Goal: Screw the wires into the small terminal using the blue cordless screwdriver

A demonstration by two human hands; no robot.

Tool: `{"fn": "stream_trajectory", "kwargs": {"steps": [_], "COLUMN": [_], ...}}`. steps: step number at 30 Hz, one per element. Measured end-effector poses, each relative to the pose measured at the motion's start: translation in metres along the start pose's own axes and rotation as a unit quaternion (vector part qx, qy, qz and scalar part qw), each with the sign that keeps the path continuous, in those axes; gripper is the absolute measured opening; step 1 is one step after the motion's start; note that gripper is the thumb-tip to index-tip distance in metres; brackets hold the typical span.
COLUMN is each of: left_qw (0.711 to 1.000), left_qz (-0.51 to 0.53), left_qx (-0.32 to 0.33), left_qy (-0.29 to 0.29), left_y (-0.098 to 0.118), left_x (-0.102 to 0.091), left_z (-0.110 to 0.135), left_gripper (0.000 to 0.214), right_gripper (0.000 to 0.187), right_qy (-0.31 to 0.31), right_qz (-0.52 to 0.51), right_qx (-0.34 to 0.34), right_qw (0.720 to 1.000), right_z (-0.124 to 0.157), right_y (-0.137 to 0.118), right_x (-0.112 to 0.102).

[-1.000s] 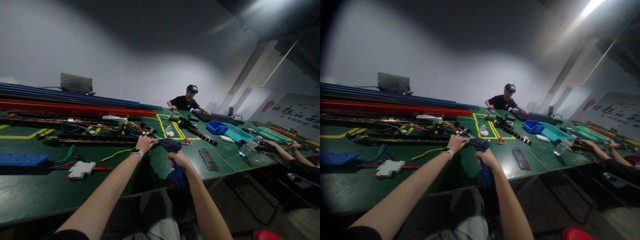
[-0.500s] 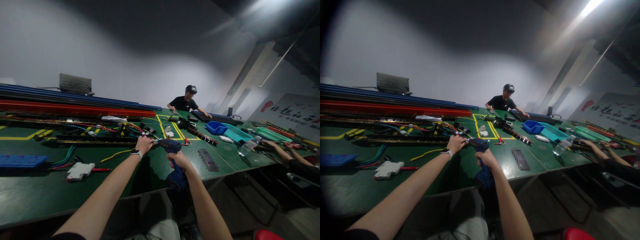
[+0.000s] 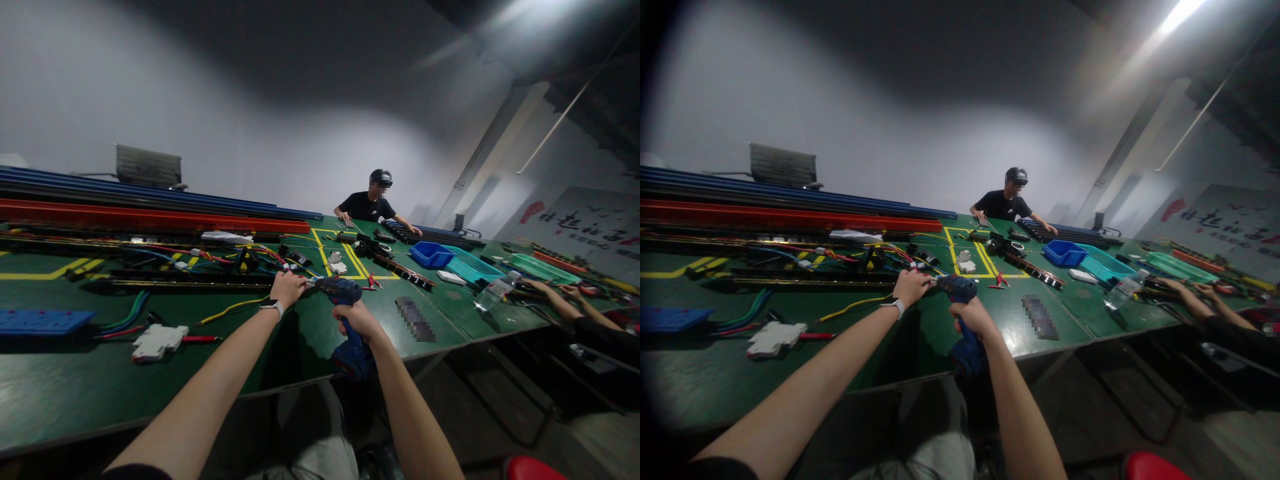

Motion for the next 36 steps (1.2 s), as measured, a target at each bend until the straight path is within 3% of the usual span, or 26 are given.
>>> {"fn": "stream_trajectory", "kwargs": {"steps": [36], "left_qw": [1.0], "left_qz": [-0.017], "left_qx": [0.005], "left_qy": [-0.004], "left_y": [-0.0006], "left_x": [-0.0019], "left_z": [0.0003], "left_gripper": [0.035], "right_gripper": [0.012], "right_qy": [-0.012], "right_qz": [0.012], "right_qx": [-0.013], "right_qw": [1.0], "right_z": [0.0005], "right_y": [-0.0031], "right_x": [-0.0001]}}
Point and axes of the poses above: each hand's wrist, its own z-axis away from the middle knuckle, its own x-axis out of the palm, y = z × x, the point moved 1 cm from there along -z, towards the middle knuckle, and after that the axes turned 3 degrees about -z, right-handed, at the moved point
